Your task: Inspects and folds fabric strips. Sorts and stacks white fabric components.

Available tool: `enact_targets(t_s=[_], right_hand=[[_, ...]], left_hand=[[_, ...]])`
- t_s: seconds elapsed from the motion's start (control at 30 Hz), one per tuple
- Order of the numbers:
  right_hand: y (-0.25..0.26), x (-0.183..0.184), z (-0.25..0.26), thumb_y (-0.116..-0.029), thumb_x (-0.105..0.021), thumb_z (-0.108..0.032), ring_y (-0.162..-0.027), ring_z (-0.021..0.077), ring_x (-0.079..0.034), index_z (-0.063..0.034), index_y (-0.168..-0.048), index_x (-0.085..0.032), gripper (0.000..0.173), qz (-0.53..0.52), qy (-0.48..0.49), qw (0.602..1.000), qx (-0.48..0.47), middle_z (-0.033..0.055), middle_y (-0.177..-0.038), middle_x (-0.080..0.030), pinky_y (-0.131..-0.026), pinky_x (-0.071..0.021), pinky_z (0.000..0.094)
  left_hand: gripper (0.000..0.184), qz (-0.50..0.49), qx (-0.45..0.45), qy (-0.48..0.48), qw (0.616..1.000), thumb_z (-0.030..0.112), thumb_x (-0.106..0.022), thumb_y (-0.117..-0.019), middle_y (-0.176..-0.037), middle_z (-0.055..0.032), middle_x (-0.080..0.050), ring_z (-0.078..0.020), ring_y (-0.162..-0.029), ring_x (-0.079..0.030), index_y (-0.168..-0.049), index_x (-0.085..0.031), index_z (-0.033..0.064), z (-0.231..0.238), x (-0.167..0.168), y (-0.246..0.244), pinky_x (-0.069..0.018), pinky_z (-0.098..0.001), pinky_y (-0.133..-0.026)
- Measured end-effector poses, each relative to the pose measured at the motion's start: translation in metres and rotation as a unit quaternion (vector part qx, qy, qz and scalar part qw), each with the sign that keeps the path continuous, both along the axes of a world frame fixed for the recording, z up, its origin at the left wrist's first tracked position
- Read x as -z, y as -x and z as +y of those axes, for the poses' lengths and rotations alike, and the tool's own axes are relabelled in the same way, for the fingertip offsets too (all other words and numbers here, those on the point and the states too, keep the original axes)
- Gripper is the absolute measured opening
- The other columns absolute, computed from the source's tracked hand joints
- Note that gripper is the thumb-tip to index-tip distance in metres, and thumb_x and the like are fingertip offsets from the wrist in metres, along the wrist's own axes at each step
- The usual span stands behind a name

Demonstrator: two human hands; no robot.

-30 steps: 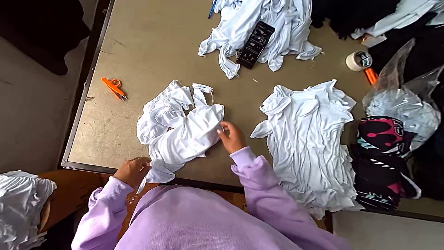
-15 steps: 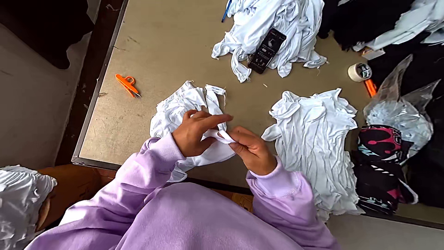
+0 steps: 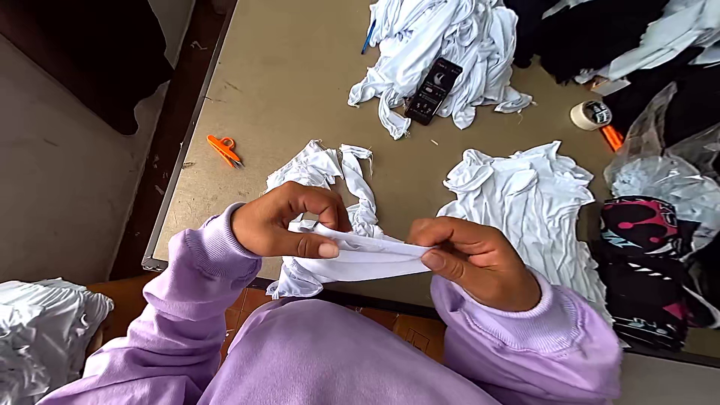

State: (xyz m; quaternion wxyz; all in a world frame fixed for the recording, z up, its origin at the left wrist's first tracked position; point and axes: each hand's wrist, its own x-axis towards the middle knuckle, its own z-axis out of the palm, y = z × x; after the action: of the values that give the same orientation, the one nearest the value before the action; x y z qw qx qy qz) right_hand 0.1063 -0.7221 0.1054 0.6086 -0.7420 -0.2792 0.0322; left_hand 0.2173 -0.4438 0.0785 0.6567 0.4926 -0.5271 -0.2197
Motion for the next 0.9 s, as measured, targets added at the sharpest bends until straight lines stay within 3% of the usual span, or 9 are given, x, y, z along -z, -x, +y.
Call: enact_targets(t_s=[0.07,0.17,0.23,0.4,0.6,0.73,0.8,0.9], right_hand=[[0.011,-0.008,0.001,-0.1040,-0.059,-0.030,-0.078,-0.0066,-0.057,-0.0144,-0.101,-0.065,0.017,0.041,-0.029,0.999,-0.008,-0.0114,-0.084,-0.060,-0.067,-0.0467,0.0087],[0.032,-0.020,0.001,-0.1018,-0.062,-0.029,-0.068,-0.0098,-0.056,-0.0124,-0.101,-0.067,0.017,0.076,-0.038,0.996,0.004,-0.0127,-0.076,-0.062,-0.059,-0.0457,0.0057],[0.047,-0.024,-0.002,-0.1020,-0.061,-0.025,-0.065,-0.0102,-0.055,-0.0103,-0.103,-0.069,0.017,0.069,-0.024,0.997,0.037,-0.0126,-0.074,-0.063,-0.058,-0.0454,0.0056],[0.091,-0.030,-0.019,-0.1036,-0.058,-0.023,-0.062,-0.0096,-0.049,-0.0091,-0.095,-0.066,0.018,0.042,-0.013,0.995,0.089,-0.0102,-0.069,-0.055,-0.055,-0.0392,0.0053],[0.148,-0.030,-0.045,-0.1038,-0.060,-0.027,-0.083,-0.0009,-0.058,-0.0113,-0.089,-0.064,0.022,0.023,-0.073,0.992,0.099,-0.0063,-0.085,-0.059,-0.071,-0.0485,0.0127],[0.192,-0.036,-0.060,-0.1048,-0.058,-0.027,-0.077,-0.0057,-0.057,-0.0109,-0.096,-0.064,0.019,0.016,-0.084,0.988,0.128,-0.0087,-0.082,-0.060,-0.068,-0.0468,0.0092],[0.216,-0.039,-0.073,-0.1046,-0.059,-0.025,-0.075,-0.0073,-0.057,-0.0099,-0.099,-0.065,0.018,0.006,-0.073,0.988,0.133,-0.0094,-0.081,-0.061,-0.066,-0.0472,0.0078],[0.252,-0.038,-0.100,-0.1027,-0.061,-0.028,-0.063,-0.0095,-0.051,-0.0105,-0.087,-0.065,0.024,-0.014,0.032,0.990,0.139,-0.0116,-0.068,-0.055,-0.055,-0.0421,0.0058]], left_hand=[[0.026,0.036,0.028,0.014,0.999,0.025,-0.063,-0.0985,-0.078,0.0039,-0.065,-0.0036,-0.085,-0.064,-0.080,-0.061,0.0075,0.000,-0.003,0.004,-0.0514,-0.0371,-0.099],[0.022,0.054,0.053,0.024,0.997,0.020,-0.062,-0.0999,-0.080,0.0051,-0.065,0.0011,-0.079,-0.062,-0.083,-0.063,0.0063,-0.008,-0.009,0.002,-0.0518,-0.0192,-0.073],[0.020,0.040,0.068,0.027,0.996,0.018,-0.064,-0.0982,-0.080,0.0060,-0.062,0.0020,-0.079,-0.059,-0.081,-0.063,0.0061,-0.017,-0.013,-0.003,-0.0469,-0.0156,-0.067],[0.022,-0.011,0.104,0.026,0.994,0.018,-0.063,-0.0967,-0.079,0.0063,-0.062,0.0005,-0.081,-0.058,-0.077,-0.063,0.0081,-0.047,-0.021,-0.003,-0.0465,-0.0179,-0.071],[0.026,-0.026,0.126,0.014,0.992,0.020,-0.063,-0.0977,-0.076,0.0061,-0.061,0.0005,-0.076,-0.059,-0.074,-0.061,0.0094,-0.083,-0.040,0.033,-0.0482,-0.0173,-0.068],[0.028,-0.076,0.172,0.009,0.982,0.022,-0.065,-0.0974,-0.076,0.0045,-0.063,-0.0001,-0.077,-0.060,-0.074,-0.063,0.0069,-0.112,-0.053,0.066,-0.0489,-0.0180,-0.069],[0.030,-0.091,0.207,-0.004,0.974,0.022,-0.067,-0.0962,-0.070,0.0055,-0.062,-0.0004,-0.072,-0.060,-0.071,-0.061,0.0083,-0.124,-0.060,0.082,-0.0524,-0.0225,-0.072],[0.033,-0.120,0.256,-0.027,0.959,0.026,-0.067,-0.0959,-0.064,0.0079,-0.057,-0.0016,-0.066,-0.060,-0.068,-0.057,0.0124,-0.135,-0.075,0.097,-0.0581,-0.0348,-0.084]])
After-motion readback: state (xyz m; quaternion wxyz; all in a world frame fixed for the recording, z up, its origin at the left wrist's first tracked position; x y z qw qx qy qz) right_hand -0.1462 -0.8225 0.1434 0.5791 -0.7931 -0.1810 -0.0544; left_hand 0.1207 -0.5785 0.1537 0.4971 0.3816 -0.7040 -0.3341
